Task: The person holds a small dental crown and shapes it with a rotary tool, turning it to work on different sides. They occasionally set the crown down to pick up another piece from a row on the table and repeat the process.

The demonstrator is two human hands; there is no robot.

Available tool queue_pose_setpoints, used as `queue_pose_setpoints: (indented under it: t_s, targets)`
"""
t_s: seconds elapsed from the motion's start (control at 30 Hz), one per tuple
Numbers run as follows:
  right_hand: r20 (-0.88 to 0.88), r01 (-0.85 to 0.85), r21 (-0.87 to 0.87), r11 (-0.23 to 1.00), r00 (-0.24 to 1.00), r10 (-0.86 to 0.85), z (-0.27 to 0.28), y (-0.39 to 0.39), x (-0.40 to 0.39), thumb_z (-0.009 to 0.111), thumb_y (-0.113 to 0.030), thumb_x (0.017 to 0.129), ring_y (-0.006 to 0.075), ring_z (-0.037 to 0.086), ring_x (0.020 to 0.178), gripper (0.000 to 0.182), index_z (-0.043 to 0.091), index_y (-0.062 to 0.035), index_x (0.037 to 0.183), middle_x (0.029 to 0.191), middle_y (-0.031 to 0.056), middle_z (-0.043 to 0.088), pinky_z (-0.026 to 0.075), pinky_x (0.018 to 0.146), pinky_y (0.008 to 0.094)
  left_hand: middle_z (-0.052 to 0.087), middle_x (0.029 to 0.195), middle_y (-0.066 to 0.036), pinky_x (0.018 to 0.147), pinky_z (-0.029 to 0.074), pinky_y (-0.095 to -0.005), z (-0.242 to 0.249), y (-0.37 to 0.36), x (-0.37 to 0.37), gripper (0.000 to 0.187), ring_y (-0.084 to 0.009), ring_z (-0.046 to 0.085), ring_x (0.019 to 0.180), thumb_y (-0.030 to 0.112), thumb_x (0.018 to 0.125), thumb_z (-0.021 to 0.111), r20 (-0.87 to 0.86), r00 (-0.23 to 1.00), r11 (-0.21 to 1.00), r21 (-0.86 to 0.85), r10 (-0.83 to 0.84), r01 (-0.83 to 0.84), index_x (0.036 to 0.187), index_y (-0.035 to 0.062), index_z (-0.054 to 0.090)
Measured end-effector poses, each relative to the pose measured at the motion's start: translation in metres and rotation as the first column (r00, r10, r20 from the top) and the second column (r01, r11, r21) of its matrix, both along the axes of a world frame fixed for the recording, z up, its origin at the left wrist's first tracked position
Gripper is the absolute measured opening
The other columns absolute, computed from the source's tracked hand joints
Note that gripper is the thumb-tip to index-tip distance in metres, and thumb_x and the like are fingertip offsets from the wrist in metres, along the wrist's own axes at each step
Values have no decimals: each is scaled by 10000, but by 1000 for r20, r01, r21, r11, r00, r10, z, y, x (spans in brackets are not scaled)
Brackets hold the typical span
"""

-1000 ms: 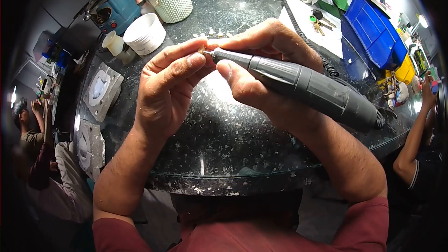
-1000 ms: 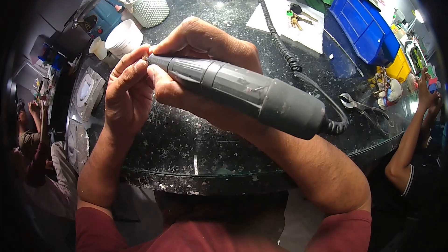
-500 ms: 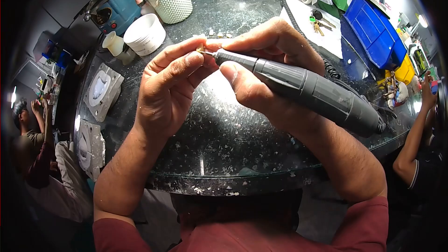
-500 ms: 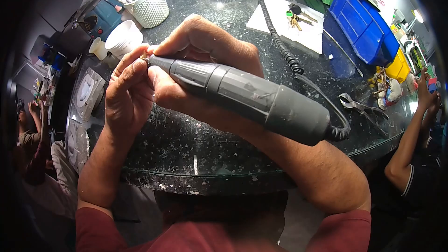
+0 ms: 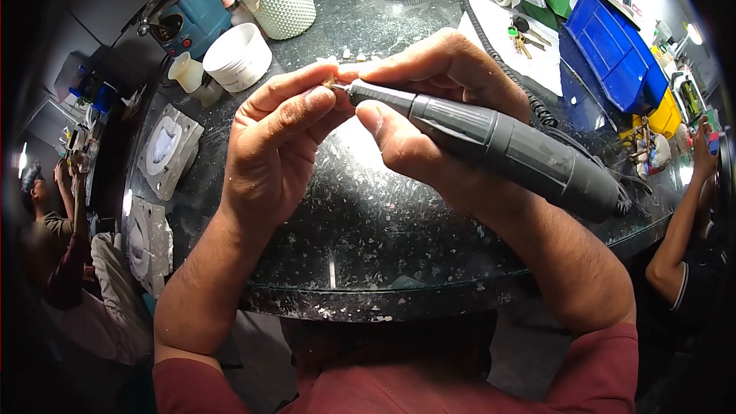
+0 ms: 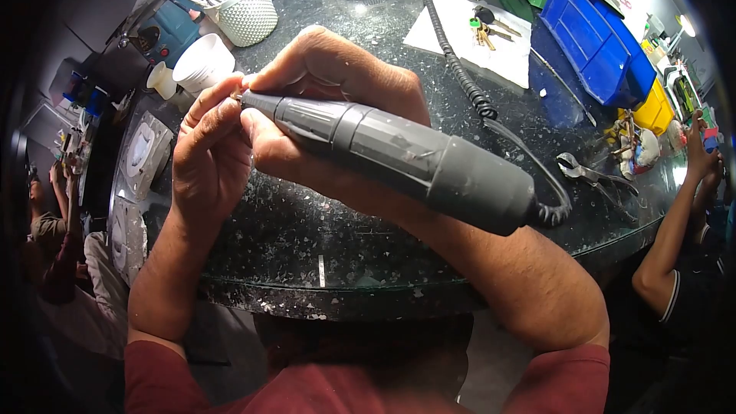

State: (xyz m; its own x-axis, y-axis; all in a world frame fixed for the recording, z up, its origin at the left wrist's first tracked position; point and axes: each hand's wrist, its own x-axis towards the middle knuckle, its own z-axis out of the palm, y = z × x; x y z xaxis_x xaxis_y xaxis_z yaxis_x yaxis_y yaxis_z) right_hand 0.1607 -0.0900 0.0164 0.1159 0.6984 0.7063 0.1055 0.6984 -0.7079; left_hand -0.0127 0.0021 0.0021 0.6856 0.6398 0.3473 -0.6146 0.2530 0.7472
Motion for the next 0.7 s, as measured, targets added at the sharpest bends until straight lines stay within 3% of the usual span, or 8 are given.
queue_pose_setpoints:
  t_s: [0.1,0.3,0.7]
  targets:
    - [62,43,-38,998,997,-40,4,-2,-1,683,38,788,90,646,833,218,594,26,987,924,110,685,528,736,230,666,1121,-202,977,517,-367,0,1,-1,309,-224,674,1012,29,897,605,-13,1000,1000,-12,2,-2,1195,-54,605]
    - [23,36,47,998,999,-37,2,0,0,670,42,778,86,637,817,224,589,15,984,929,111,681,516,723,233,649,1154,-215,985,512,-375,2,-2,2,320,-223,671,1016,56,910,594,6,1000,999,-44,-30,30,1211,-53,590]
    - [26,38,20,999,999,-38,1,1,0,687,33,780,85,638,816,213,609,14,978,908,94,676,518,720,225,659,1133,-209,973,519,-369,2,0,-1,317,-222,673,1010,50,902,606,1,1000,1000,-20,-24,24,1201,-54,600]
